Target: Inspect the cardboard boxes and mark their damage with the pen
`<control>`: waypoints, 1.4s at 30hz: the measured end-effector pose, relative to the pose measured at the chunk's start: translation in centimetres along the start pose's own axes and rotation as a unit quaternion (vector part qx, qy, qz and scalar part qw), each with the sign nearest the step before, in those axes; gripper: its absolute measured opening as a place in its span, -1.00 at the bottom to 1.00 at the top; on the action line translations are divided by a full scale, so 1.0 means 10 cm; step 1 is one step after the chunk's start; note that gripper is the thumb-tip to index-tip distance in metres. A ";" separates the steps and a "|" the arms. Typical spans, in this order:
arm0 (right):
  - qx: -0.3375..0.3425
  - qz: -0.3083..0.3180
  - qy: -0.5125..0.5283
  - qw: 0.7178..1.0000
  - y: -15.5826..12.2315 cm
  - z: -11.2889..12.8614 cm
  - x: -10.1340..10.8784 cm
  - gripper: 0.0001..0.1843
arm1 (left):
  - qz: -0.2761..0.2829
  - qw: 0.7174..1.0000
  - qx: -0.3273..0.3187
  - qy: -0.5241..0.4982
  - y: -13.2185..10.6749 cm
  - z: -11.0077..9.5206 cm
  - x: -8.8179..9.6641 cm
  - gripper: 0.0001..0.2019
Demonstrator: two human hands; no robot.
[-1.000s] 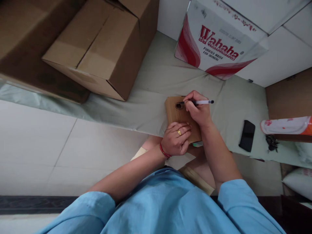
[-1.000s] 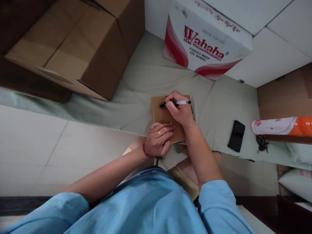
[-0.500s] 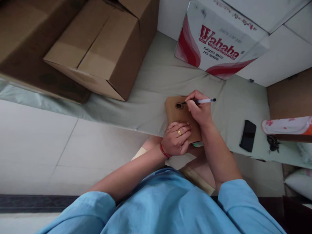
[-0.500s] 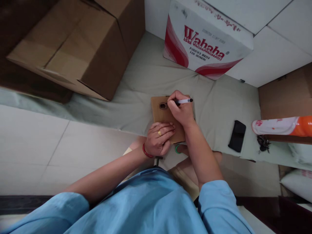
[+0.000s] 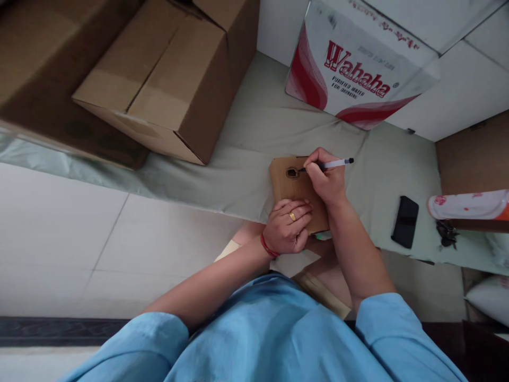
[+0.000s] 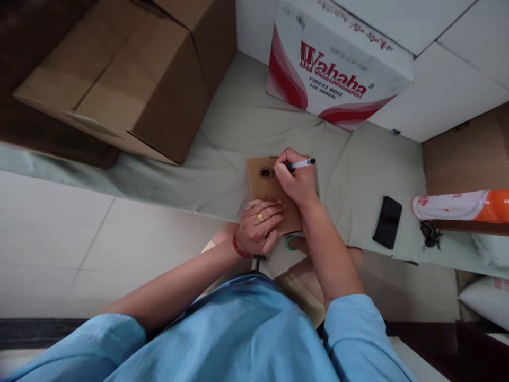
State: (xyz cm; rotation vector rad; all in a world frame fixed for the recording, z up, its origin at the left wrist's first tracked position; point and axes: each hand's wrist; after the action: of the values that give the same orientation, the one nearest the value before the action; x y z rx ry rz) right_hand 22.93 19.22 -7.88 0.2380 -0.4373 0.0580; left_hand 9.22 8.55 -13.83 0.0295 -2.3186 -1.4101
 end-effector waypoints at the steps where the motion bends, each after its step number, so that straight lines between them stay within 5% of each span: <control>1: 0.003 0.000 -0.001 1.000 0.00 0.00 0.00 -0.84 | 0.000 1.000 0.000 0.000 0.00 0.00 0.00 -0.70; 42: 0.020 0.107 0.035 0.993 -0.02 0.03 0.00 -0.87 | 0.035 0.999 0.005 0.002 -0.08 0.02 -0.01 -0.64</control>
State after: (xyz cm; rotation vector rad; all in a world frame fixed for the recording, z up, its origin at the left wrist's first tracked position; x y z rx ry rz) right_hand 22.87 18.93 -7.67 0.2274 -0.3906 0.2838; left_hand 9.08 8.38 -14.63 -0.0448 -2.2999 -1.3626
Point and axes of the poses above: each hand's wrist, its own y-axis towards the middle knuckle, its own x-axis out of the back of the hand, z = x × y, and after that the axes turned 6 degrees about -x, right-handed
